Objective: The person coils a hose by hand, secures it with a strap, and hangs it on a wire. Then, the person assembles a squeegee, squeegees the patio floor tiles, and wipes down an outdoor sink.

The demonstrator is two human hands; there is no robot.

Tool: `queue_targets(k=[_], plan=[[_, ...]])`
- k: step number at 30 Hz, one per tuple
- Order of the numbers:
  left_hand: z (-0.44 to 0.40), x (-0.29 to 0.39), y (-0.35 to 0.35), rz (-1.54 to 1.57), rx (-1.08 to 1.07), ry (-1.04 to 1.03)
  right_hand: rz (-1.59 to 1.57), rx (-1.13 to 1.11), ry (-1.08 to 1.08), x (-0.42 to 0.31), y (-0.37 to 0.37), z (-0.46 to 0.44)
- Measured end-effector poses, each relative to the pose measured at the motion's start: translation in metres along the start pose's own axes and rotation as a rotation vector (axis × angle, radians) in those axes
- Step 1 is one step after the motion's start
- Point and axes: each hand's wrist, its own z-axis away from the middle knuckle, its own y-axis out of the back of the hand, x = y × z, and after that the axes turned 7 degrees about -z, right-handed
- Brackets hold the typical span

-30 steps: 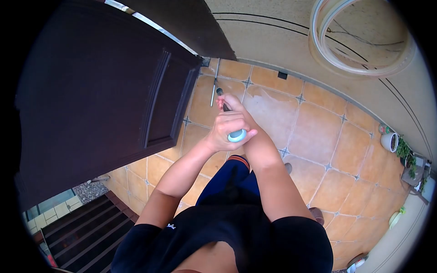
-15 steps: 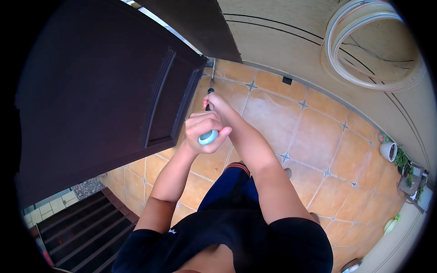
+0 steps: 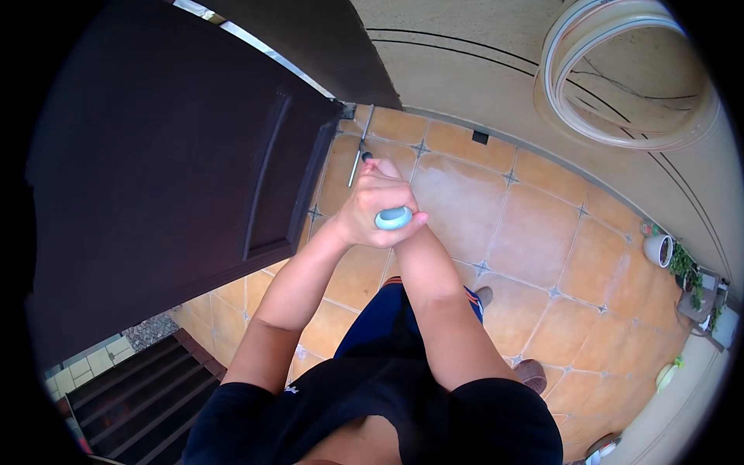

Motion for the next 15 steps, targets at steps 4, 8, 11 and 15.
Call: queue_targets(k=[4,8,11,15], plan=[[-0.008,0.030,-0.027,0.138,-0.087,-0.040,-0.080,0.028,0.015,-0.019,0.018,0.043],[-0.015,0.062,-0.070,0.203,-0.133,-0.086,-0.094,0.094,0.050,-0.037,0.030,0.106],[-0.017,0.087,-0.113,0.275,-0.114,-0.117,-0.119,0.172,0.098,-0.052,0.036,0.159],[-0.022,0.123,-0.153,0.264,-0.158,-0.164,-0.075,0.218,0.156,-0.066,0.047,0.224]])
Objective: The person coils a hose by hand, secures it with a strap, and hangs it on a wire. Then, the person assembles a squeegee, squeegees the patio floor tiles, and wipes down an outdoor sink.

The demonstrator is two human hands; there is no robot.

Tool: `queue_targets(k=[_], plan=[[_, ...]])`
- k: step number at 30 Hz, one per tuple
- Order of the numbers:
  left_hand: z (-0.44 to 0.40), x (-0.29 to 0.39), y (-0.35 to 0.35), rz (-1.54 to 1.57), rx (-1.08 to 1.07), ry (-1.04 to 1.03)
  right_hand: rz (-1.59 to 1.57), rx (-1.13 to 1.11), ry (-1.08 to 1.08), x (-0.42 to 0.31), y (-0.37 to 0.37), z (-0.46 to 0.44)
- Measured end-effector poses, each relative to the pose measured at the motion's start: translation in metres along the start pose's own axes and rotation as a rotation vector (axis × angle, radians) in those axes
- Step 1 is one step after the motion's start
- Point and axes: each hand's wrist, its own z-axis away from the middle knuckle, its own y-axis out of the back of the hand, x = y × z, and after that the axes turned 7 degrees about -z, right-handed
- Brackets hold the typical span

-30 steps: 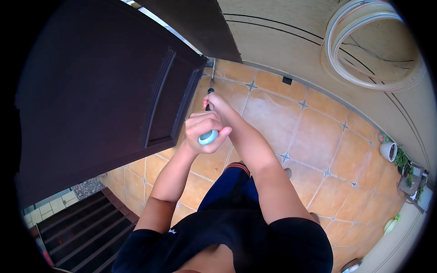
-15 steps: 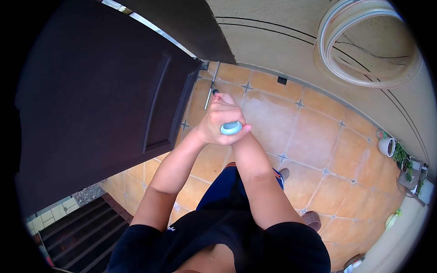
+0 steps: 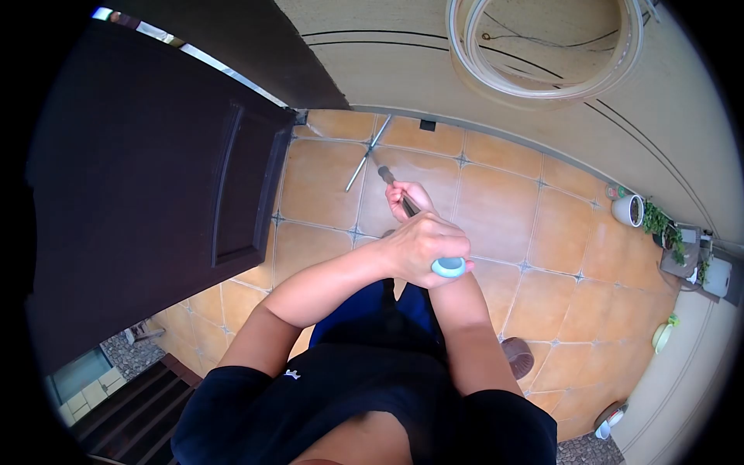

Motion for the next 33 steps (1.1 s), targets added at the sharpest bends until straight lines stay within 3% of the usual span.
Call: queue_targets(k=[8,14,17,24,27,30,33], plan=[[-0.028,0.033,-0.090,-0.096,0.165,-0.030,0.209,0.075,0.007,-0.051,0.035,0.081],[-0.040,0.054,-0.117,-0.103,0.259,-0.063,0.504,0.171,-0.013,-0.074,0.038,0.119],[-0.036,0.071,-0.118,-0.102,0.255,-0.070,0.684,0.217,-0.017,-0.066,0.039,0.137],[-0.034,0.102,-0.107,0.033,-0.047,-0.092,1.130,0.327,-0.073,-0.068,0.056,0.164],[-0.036,0.108,-0.093,-0.086,0.041,-0.095,1.237,0.354,-0.097,-0.092,0.054,0.174],[0.000,0.085,-0.076,-0.126,-0.031,0.033,1.312,0.378,-0.130,-0.129,0.033,0.184],[0.059,0.054,-0.047,-0.239,-0.048,0.306,1.268,0.435,-0.096,-0.158,0.003,0.192]])
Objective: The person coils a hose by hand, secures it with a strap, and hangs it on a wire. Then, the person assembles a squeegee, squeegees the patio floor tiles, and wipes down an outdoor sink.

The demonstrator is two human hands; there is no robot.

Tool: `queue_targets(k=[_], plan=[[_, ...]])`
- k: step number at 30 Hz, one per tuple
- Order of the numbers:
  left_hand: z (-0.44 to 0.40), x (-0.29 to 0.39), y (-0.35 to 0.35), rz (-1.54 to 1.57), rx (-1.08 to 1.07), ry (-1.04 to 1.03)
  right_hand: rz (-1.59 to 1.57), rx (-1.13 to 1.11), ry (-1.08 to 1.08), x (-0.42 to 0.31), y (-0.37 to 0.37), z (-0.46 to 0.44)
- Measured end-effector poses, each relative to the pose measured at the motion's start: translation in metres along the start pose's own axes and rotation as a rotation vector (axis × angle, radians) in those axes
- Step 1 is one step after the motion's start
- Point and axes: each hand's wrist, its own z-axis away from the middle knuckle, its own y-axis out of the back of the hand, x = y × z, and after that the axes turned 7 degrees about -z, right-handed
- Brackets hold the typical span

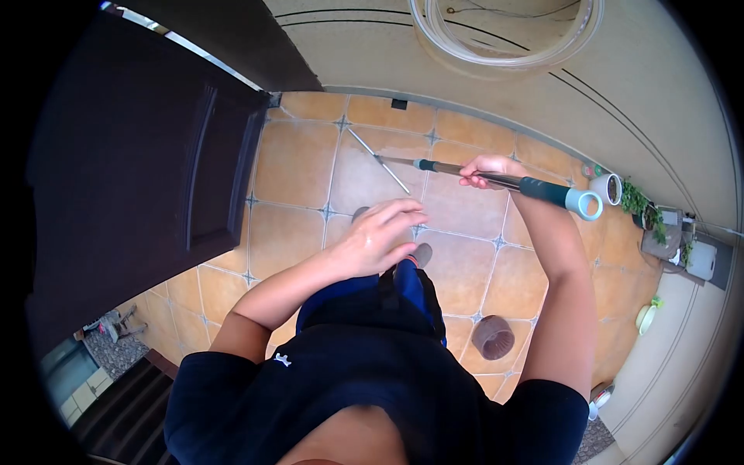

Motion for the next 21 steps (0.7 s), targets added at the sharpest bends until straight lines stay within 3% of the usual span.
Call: queue_targets(k=[4,7,10,16,21], plan=[[0.090,-0.070,0.031,-0.141,-0.001,0.394,0.085,0.027,-0.005,-0.048,0.022,-0.008],[0.150,-0.091,0.055,-0.226,-0.018,0.703,0.164,0.102,-0.006,-0.087,0.027,-0.017],[0.187,-0.094,0.064,-0.223,0.002,0.870,0.256,0.133,-0.004,-0.113,0.033,-0.032],[0.175,-0.105,0.069,-0.148,0.027,0.880,0.439,0.288,0.093,-0.128,0.003,-0.039],[0.141,-0.116,0.079,-0.129,-0.015,0.782,0.580,0.342,0.148,-0.081,-0.027,-0.009]])
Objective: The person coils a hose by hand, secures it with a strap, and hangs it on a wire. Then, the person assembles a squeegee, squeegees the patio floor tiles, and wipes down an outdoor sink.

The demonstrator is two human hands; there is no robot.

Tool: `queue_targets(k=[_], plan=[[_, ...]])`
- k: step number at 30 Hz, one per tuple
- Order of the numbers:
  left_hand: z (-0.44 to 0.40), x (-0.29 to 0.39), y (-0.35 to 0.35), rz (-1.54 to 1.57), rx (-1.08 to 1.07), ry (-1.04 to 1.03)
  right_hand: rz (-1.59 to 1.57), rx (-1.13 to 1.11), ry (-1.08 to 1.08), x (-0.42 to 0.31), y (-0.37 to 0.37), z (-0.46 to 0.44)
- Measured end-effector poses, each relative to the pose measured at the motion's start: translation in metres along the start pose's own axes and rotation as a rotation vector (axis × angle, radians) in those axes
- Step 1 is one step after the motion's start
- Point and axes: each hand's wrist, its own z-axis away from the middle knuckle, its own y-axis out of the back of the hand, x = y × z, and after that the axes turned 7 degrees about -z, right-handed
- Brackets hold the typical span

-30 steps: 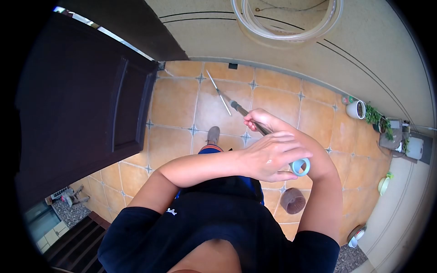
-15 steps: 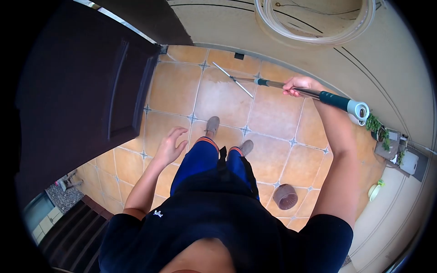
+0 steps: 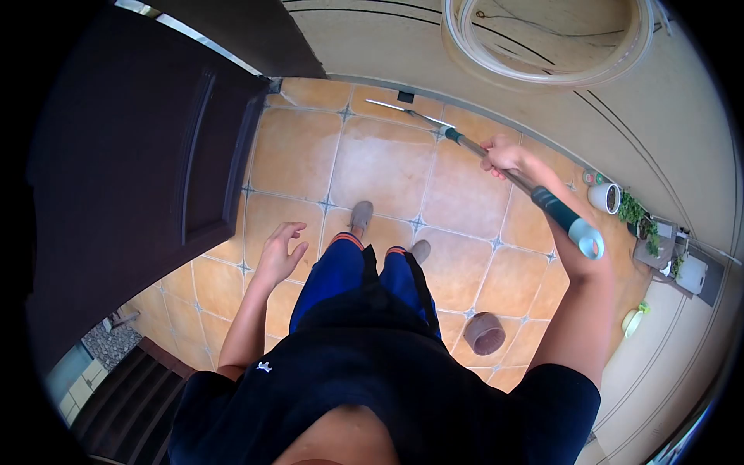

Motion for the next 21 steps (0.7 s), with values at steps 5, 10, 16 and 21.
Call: queue_targets(k=[5,10,16,21], plan=[[-0.020,0.000,0.002,-0.012,-0.053,-0.059,-0.302,0.016,-0.030,0.068,-0.002,0.075],[-0.027,-0.007,-0.003,-0.025,-0.138,-0.066,-0.690,0.171,-0.162,0.129,-0.005,0.127],[-0.032,-0.013,0.002,-0.083,-0.209,-0.081,-0.756,0.322,-0.192,0.155,-0.033,0.061],[-0.032,-0.029,0.019,-0.114,-0.213,-0.081,-0.806,0.361,-0.198,0.138,-0.071,-0.038]])
